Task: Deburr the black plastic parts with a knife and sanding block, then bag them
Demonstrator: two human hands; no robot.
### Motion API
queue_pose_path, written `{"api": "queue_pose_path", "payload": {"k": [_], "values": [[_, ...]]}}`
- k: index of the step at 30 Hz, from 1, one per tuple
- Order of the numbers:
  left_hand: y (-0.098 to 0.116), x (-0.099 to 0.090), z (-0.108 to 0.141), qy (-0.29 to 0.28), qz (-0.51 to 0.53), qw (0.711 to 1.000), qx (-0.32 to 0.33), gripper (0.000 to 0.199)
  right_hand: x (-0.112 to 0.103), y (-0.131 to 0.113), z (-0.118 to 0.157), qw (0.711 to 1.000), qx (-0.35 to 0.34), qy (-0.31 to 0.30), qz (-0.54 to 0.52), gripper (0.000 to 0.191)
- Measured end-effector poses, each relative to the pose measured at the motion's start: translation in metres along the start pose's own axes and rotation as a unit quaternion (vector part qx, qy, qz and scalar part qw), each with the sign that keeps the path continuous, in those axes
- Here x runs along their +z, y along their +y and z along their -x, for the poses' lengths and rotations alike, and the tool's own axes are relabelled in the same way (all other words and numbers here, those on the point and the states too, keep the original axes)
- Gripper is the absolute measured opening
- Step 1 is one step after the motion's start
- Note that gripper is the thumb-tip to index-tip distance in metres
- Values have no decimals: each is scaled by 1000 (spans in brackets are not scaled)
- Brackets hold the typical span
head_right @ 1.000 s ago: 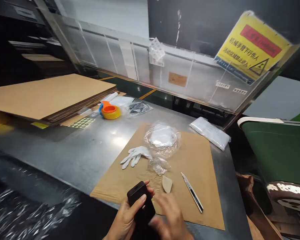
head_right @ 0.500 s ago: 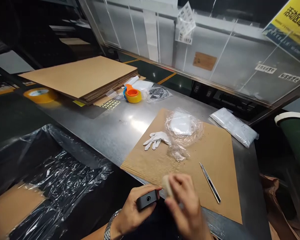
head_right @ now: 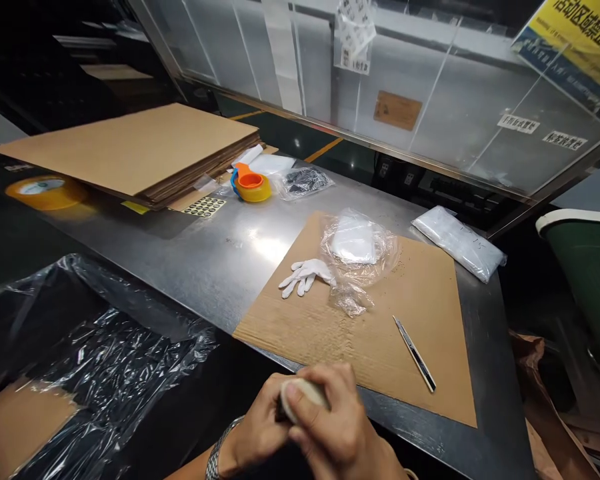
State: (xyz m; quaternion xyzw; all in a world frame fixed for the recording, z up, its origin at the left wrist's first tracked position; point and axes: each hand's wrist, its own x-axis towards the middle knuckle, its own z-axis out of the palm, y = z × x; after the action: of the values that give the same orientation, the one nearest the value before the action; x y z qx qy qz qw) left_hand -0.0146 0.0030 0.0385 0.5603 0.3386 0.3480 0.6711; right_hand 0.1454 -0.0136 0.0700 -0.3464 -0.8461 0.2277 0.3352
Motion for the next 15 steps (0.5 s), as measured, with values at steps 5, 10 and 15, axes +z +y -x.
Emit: {"api": "queue_pose_path", "payload": {"k": [5, 10, 15], "values": [[-10, 2, -9, 38, 387, 920, -53, 51, 25, 9, 8, 977, 114, 135, -116, 43], [-23, -8, -19, 47, 589, 801, -102, 34, 53, 10, 39, 981, 108, 121, -106, 42], [-23, -17, -20, 95, 592, 776, -196, 43, 43, 14, 52, 988, 104, 112, -33, 37]]}}
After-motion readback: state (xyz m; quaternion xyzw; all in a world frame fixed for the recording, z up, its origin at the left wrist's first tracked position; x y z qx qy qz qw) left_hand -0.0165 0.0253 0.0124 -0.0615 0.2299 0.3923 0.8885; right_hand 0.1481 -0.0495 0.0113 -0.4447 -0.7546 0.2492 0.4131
